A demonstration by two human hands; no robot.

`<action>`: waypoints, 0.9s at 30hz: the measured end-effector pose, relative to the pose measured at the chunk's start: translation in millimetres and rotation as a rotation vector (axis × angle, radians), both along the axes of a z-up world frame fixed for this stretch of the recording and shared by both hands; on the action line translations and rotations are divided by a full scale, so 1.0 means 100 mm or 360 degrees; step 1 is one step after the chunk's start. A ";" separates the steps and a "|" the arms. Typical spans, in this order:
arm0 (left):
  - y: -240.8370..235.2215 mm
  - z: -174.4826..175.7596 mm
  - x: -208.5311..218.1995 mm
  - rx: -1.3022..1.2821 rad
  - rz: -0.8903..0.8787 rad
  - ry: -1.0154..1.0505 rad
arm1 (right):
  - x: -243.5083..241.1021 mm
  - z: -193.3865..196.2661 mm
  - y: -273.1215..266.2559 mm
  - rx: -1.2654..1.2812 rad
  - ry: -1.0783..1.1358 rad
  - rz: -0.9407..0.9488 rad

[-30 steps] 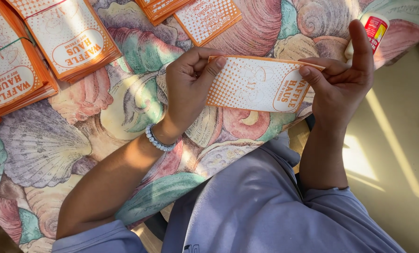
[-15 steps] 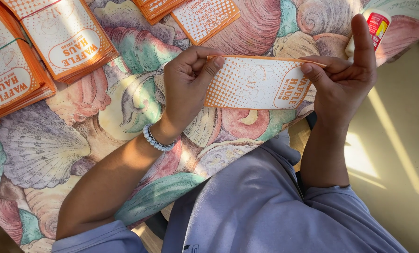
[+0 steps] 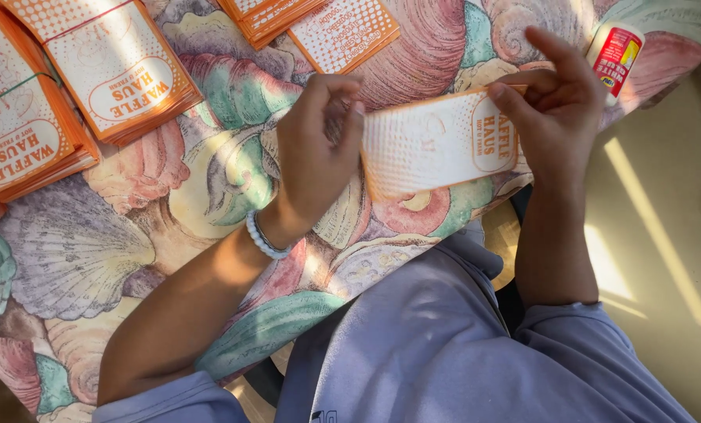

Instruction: Applying glue to paper bags and folding them for assembly

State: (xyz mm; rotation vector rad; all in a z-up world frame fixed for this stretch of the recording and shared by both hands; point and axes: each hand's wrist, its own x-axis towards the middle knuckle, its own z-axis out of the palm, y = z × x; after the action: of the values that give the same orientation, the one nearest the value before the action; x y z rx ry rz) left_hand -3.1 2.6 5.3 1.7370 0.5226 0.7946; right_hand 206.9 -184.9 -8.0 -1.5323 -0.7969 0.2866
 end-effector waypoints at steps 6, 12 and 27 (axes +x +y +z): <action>-0.30 -0.13 -0.04 0.1281 -0.0716 0.0423 | 0.05 0.01 0.15 -0.0611 -0.0487 0.0213; -0.43 -0.33 -0.08 0.1904 -0.0667 0.0913 | -0.38 0.09 0.17 -0.0556 -0.1528 0.0222; -0.26 -0.12 -0.27 0.1725 -0.1027 0.1186 | 0.19 0.08 -0.23 -0.1074 -0.1932 0.0162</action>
State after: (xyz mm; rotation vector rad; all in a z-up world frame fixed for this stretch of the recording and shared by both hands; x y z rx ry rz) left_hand -29.7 -23.2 -6.9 2.9981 -0.0948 -0.1579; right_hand 226.4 -207.8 0.3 -2.2971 -1.8487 -0.4202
